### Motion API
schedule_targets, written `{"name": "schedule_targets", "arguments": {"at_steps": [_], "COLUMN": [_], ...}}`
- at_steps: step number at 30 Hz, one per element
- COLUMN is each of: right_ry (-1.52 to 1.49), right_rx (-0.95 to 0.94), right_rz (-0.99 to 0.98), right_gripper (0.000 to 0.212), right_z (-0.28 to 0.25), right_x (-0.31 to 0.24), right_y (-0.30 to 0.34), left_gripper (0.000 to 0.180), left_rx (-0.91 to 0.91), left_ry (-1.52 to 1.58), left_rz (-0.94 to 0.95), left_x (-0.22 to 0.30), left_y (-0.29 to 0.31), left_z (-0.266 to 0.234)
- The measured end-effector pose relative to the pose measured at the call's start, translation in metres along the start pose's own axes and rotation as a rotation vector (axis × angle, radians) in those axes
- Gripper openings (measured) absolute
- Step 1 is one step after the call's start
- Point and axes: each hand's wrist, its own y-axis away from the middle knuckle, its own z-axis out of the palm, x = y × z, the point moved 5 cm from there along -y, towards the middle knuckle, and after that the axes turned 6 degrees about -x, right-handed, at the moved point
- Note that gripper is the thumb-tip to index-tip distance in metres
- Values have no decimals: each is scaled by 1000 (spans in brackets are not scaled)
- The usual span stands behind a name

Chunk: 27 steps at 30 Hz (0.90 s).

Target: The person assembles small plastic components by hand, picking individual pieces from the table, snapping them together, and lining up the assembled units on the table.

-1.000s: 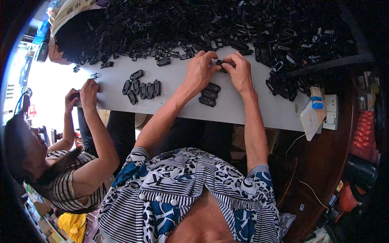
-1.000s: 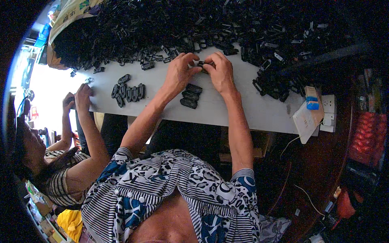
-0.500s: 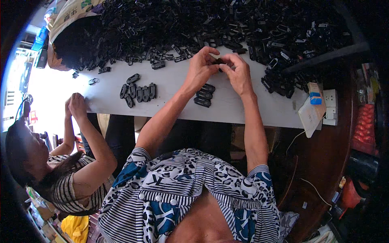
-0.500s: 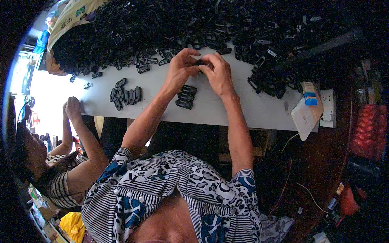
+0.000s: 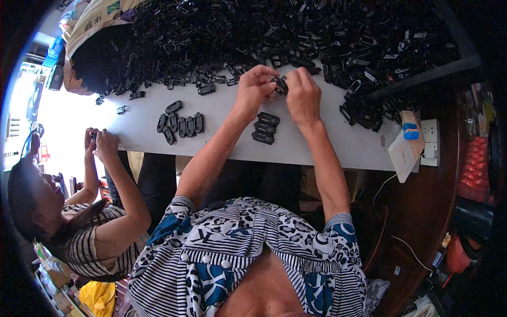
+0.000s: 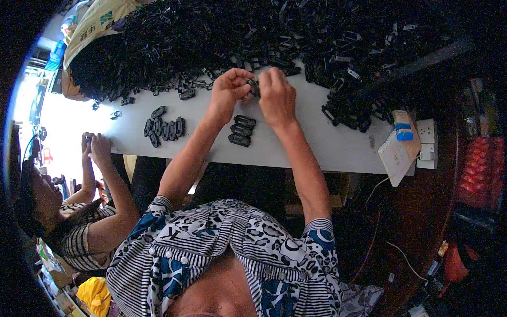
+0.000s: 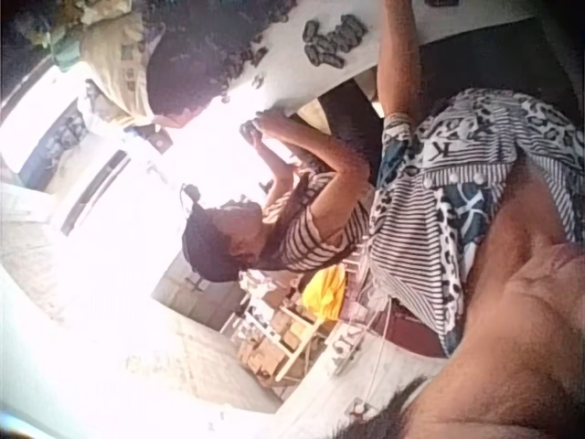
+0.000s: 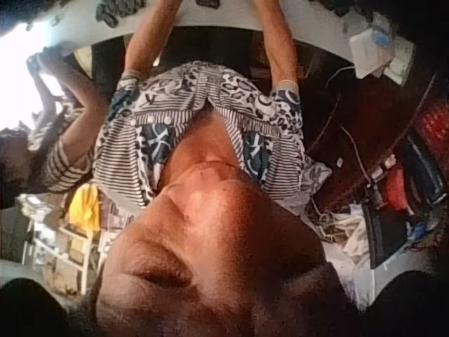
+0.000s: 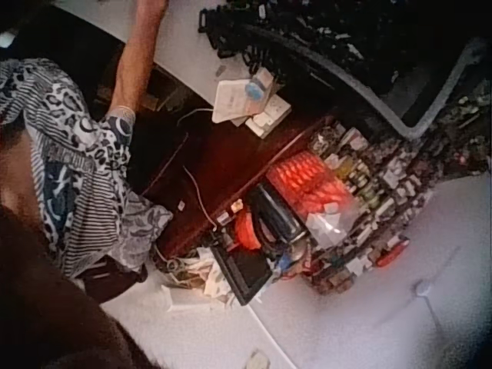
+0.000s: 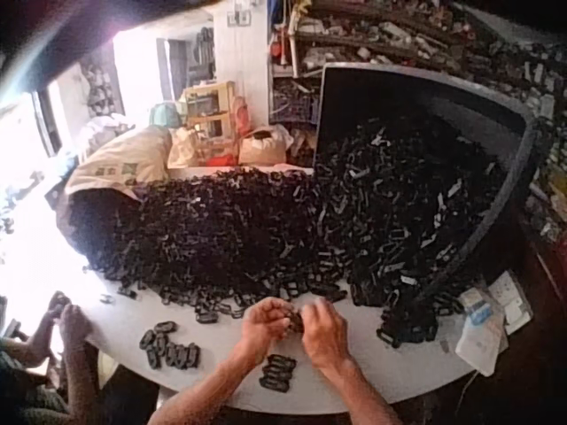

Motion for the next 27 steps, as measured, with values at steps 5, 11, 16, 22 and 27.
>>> {"name": "schedule_targets", "arguments": {"at_steps": [5,11,16,22,27], "right_ry": [88,-381,-411,-460,-377], "right_rx": [-54,-127,-177,-260,-280], "right_rz": [24,200,83,-168,-212], "right_gripper": [7,14,22,40,36], "right_z": [3,0,-25,-28,-31], "right_x": [9,39,8,-17,-12], "right_y": [-3,-15,-17,-8,-2], "left_gripper": [25,21,24,28,29], "left_rx": [-32,-10,-71,-343,-489], "left_ry": [-80,115,139,429,161], "left_rz": [174,40,18,-123,-186], "left_x": [20,15,7,11,14], "left_y": [-1,-4,-2,1,2], "left_z": [-11,-23,-20,6,3]}}
